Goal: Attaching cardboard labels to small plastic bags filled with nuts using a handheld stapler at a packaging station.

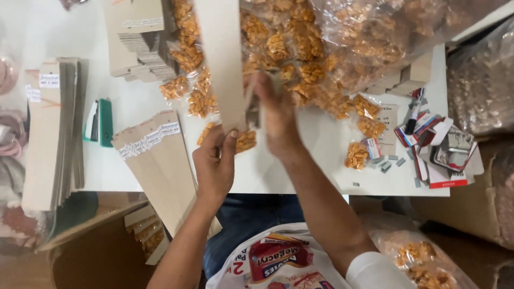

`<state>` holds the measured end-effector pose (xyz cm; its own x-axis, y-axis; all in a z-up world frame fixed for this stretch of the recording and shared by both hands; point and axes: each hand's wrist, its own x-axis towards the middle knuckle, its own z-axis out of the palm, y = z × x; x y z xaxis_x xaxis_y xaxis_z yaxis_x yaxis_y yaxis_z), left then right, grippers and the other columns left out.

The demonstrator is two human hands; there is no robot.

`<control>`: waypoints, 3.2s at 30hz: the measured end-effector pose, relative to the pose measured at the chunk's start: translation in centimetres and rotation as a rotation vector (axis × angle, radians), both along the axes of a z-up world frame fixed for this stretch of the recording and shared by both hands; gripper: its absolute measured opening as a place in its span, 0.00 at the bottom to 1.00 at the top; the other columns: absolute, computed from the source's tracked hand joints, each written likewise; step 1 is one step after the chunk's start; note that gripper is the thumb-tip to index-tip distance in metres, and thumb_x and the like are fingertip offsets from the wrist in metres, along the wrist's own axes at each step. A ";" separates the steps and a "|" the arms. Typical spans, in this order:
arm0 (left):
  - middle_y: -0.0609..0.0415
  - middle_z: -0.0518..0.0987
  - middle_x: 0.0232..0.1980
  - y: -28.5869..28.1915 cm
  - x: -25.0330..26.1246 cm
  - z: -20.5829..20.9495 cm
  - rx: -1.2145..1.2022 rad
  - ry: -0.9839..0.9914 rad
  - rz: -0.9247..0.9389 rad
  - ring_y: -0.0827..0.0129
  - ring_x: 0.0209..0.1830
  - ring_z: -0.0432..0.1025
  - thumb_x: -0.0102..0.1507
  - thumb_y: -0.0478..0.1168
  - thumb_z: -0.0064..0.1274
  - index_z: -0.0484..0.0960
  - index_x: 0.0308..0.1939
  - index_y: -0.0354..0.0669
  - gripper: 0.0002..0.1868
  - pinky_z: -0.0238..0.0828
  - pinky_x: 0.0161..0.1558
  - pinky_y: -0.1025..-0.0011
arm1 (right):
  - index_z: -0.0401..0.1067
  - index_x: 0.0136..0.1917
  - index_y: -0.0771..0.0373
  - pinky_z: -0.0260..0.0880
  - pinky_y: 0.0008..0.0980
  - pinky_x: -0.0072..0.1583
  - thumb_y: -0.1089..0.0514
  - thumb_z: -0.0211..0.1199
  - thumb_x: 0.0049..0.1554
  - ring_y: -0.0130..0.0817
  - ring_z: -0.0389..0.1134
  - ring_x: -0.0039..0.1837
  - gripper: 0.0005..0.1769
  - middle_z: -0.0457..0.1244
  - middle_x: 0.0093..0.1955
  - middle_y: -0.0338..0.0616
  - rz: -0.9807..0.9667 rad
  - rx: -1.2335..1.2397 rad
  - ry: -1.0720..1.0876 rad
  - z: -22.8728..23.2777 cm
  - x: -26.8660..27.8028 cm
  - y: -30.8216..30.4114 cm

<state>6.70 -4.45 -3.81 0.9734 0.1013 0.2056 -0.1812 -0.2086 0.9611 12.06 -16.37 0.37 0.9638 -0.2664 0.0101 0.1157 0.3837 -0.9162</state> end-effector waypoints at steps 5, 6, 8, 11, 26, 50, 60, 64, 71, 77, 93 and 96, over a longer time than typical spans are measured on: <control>0.45 0.86 0.39 -2.1 -1.3 -1.3 0.014 0.042 0.069 0.67 0.42 0.79 0.70 0.34 0.51 0.66 0.61 0.40 0.16 0.76 0.49 0.64 | 0.72 0.37 0.55 0.69 0.24 0.48 0.34 0.59 0.61 0.22 0.64 0.37 0.25 0.63 0.33 0.34 0.007 0.179 0.059 1.3 0.4 1.3; 0.42 0.87 0.41 -2.7 -1.7 -1.3 0.064 0.037 0.075 0.61 0.45 0.81 0.69 0.33 0.52 0.65 0.63 0.39 0.20 0.77 0.52 0.60 | 0.70 0.30 0.53 0.69 0.18 0.42 0.34 0.58 0.61 0.18 0.64 0.30 0.27 0.61 0.26 0.33 0.005 0.225 0.068 1.3 0.1 1.3; 0.39 0.86 0.44 -2.8 -2.0 -0.9 0.092 0.012 0.032 0.56 0.49 0.80 0.69 0.32 0.50 0.61 0.68 0.35 0.24 0.76 0.53 0.57 | 0.66 0.27 0.57 0.64 0.22 0.34 0.33 0.54 0.63 0.25 0.60 0.24 0.32 0.58 0.21 0.39 0.029 0.241 0.039 -1.5 0.9 0.8; 0.41 0.86 0.44 -2.4 -1.2 -2.3 0.140 0.009 0.009 0.53 0.49 0.81 0.69 0.32 0.51 0.71 0.61 0.36 0.16 0.76 0.49 0.57 | 0.70 0.37 0.58 0.64 0.27 0.38 0.37 0.57 0.62 0.29 0.62 0.30 0.24 0.61 0.28 0.40 0.065 0.017 0.046 -5.3 1.5 -2.3; 0.56 0.80 0.43 0.2 2.9 -6.3 -0.363 0.462 -0.041 0.74 0.42 0.69 0.71 0.40 0.47 0.82 0.56 0.43 0.14 0.68 0.47 0.72 | 0.78 0.49 0.62 0.69 0.33 0.55 0.58 0.73 0.52 0.34 0.73 0.47 0.12 0.71 0.40 0.44 0.527 -0.380 -0.091 -4.5 2.4 -10.1; 0.54 0.83 0.28 -1.6 0.6 -3.9 -0.021 0.201 -0.060 0.78 0.33 0.67 0.69 0.36 0.54 0.90 0.39 0.42 0.09 0.70 0.40 0.70 | 0.72 0.44 0.56 0.62 0.31 0.56 0.41 0.55 0.68 0.25 0.62 0.48 0.20 0.63 0.43 0.32 -0.004 -0.102 0.019 -8.6 2.2 -1.2; 0.43 0.70 0.71 -0.1 2.3 -7.5 -0.541 0.660 0.138 0.49 0.75 0.61 0.69 0.46 0.52 0.71 0.71 0.41 0.27 0.53 0.72 0.45 | 0.75 0.57 0.71 0.70 0.52 0.53 0.61 0.72 0.55 0.63 0.71 0.53 0.19 0.68 0.46 0.65 -0.020 -0.993 -0.032 -9.9 0.1 -10.2; 0.46 0.71 0.67 -0.6 2.1 -6.0 -0.534 0.711 0.093 0.57 0.70 0.64 0.68 0.46 0.53 0.73 0.69 0.41 0.26 0.57 0.70 0.50 | 0.80 0.46 0.64 0.73 0.34 0.54 0.62 0.77 0.50 0.28 0.69 0.47 0.11 0.71 0.42 0.40 0.410 -0.386 -0.051 -10.9 1.6 -8.8; 0.52 0.59 0.54 -2.0 1.7 4.9 -0.518 0.725 0.075 0.64 0.54 0.52 0.68 0.58 0.44 0.66 0.55 0.43 0.24 0.48 0.54 0.63 | 0.78 0.52 0.57 0.71 0.39 0.51 0.45 0.72 0.55 0.37 0.74 0.46 0.18 0.72 0.42 0.43 0.548 -0.932 0.221 -5.4 2.2 -5.9; 0.71 0.58 0.17 -0.8 2.2 -4.8 -0.332 0.441 0.074 0.86 0.17 0.51 0.70 0.46 0.54 0.78 0.28 0.51 0.14 0.46 0.23 0.83 | 0.76 0.42 0.59 0.70 0.32 0.43 0.42 0.71 0.56 0.32 0.72 0.37 0.18 0.68 0.31 0.43 0.226 -0.581 0.116 -8.1 3.8 -2.0; 0.52 0.77 0.54 0.4 1.0 -8.0 -0.404 0.553 0.121 0.75 0.44 0.69 0.67 0.41 0.53 0.70 0.70 0.37 0.28 0.71 0.45 0.73 | 0.78 0.45 0.47 0.64 0.47 0.48 0.49 0.61 0.62 0.41 0.65 0.42 0.06 0.60 0.37 0.41 -0.150 -1.819 -0.456 -13.8 3.2 -4.8; 0.37 0.68 0.72 0.7 1.7 -6.7 -0.609 0.664 0.212 0.48 0.74 0.63 0.68 0.46 0.52 0.66 0.72 0.36 0.31 0.59 0.70 0.50 | 0.76 0.41 0.53 0.66 0.45 0.55 0.58 0.66 0.56 0.42 0.66 0.50 0.02 0.60 0.40 0.39 -0.241 -1.754 -0.528 -15.7 4.8 -7.4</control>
<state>8.40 -3.71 -10.49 0.8211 0.1984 -0.5353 0.4305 0.4005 0.8089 16.86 -23.78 -15.28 0.7162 0.2665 0.6450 0.3891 -0.9197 -0.0520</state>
